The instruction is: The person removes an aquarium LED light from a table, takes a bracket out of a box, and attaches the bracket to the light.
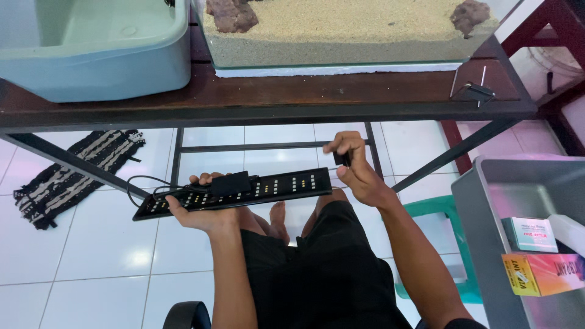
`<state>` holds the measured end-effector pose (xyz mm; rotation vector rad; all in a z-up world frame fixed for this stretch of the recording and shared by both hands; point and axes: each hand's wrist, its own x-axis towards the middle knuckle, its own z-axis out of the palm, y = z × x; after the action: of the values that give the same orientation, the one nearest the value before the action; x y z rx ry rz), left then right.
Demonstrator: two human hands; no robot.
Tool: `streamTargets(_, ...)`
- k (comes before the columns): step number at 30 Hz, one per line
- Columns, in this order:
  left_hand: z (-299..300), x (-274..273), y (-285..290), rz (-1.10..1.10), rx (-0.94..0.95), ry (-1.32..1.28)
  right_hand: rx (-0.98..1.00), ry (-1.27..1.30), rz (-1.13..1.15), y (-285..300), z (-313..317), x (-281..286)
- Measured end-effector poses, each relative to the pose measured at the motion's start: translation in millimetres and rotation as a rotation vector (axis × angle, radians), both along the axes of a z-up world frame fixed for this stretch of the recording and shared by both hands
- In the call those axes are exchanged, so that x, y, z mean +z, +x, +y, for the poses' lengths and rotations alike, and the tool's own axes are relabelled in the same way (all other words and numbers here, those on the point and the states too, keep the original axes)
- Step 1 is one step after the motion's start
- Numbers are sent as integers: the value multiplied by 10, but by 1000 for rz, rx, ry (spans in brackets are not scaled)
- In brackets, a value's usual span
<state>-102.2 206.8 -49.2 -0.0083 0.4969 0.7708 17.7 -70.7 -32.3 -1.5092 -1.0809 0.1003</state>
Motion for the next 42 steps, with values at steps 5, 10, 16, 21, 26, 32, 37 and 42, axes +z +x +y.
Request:
streamTargets(5, -120, 186, -5, 44, 37, 13, -129, 63, 194, -135, 52, -218)
streamTargets(10, -393, 294, 70, -9, 87, 163, -135, 450, 539, -250, 90, -573)
streamTargets(16, -725, 610, 104, -82, 21, 598, -308, 651, 742, -340, 93, -707)
streamTargets(21, -930, 860, 215, -297, 4, 796, -885, 303, 411, -420, 14, -690)
streamTargets(26, -993, 322, 620, -446, -61, 986, -881, 167, 172, -453, -177, -471)
streamTargets(32, -1472, 158, 831, -486, -325, 1152, -715, 201, 58, -475, -311, 89)
streamTargets(37, -1891, 158, 940, -423, -534, 1312, -723, 225, 37, -445, -493, 302)
streamTargets(42, -2233, 120, 1035, -404, -683, 1340, -931, 176, -98, -223, -903, 298)
